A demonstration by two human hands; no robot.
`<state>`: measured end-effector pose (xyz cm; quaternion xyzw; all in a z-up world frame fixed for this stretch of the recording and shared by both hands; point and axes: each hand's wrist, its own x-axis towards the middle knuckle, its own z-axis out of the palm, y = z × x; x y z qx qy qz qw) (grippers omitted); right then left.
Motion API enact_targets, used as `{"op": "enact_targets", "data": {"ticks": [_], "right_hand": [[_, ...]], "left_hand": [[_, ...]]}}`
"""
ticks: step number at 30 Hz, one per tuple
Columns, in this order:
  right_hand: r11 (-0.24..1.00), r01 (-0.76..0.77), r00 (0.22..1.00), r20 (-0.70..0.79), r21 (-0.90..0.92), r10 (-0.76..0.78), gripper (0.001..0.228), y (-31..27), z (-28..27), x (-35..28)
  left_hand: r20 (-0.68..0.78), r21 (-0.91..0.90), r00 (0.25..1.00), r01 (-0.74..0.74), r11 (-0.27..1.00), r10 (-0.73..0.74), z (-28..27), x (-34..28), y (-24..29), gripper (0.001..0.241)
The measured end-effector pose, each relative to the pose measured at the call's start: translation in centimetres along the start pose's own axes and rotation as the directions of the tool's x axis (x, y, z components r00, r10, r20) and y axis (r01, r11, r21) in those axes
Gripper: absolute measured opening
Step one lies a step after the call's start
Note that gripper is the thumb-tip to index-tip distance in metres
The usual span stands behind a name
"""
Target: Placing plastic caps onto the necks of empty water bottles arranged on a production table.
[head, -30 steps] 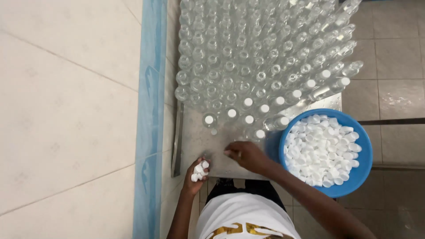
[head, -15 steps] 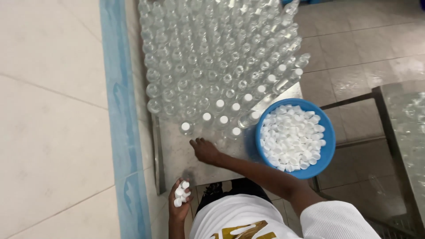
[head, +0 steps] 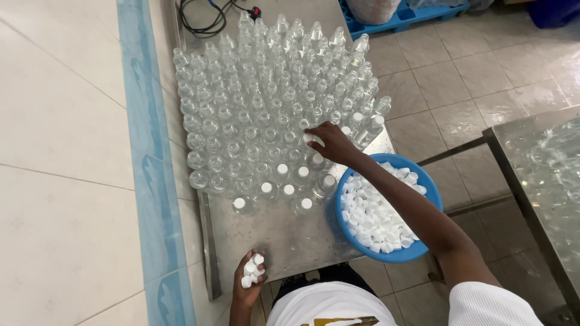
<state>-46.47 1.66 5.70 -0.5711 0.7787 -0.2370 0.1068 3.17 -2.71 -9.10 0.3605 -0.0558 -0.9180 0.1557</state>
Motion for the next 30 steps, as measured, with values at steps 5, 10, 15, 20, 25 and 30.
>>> {"op": "enact_targets", "data": {"ticks": [5,10,15,20,25,30], "right_hand": [[0.949,0.183,0.982,0.012,-0.256,-0.186,0.038,3.5,1.6,1.4],[0.989,0.127,0.973,0.203,-0.079,-0.109,0.038,3.8,-0.2,2.6],[0.993,0.003,0.9,0.433,-0.119,0.049,0.037,3.8,-0.4,6.6],[0.978,-0.005,0.721,0.677,-0.208,0.147,0.049,4.1,-1.2,9.4],[0.973,-0.226,0.724,0.662,-0.04,0.195,0.024,8.7,1.1,9.5],[0.97,-0.242,0.746,0.646,0.032,0.165,0.026,7.8,1.1,8.4]], "left_hand": [[-0.046,-0.075,0.999,-0.019,0.997,0.016,-0.5,0.1,-1.5,0.02],[-0.049,-0.093,0.999,-0.027,0.995,0.022,-0.6,0.2,-3.3,0.019],[-0.12,-0.056,0.993,0.017,0.998,-0.024,1.0,1.2,-3.7,0.021],[-0.111,0.036,0.993,0.054,0.998,-0.05,5.9,1.9,-3.3,0.02],[-0.064,0.038,0.992,0.112,0.993,-0.109,6.5,4.2,-4.8,0.02],[-0.041,0.007,0.993,0.115,0.993,-0.114,7.7,5.3,-6.1,0.022]]}}
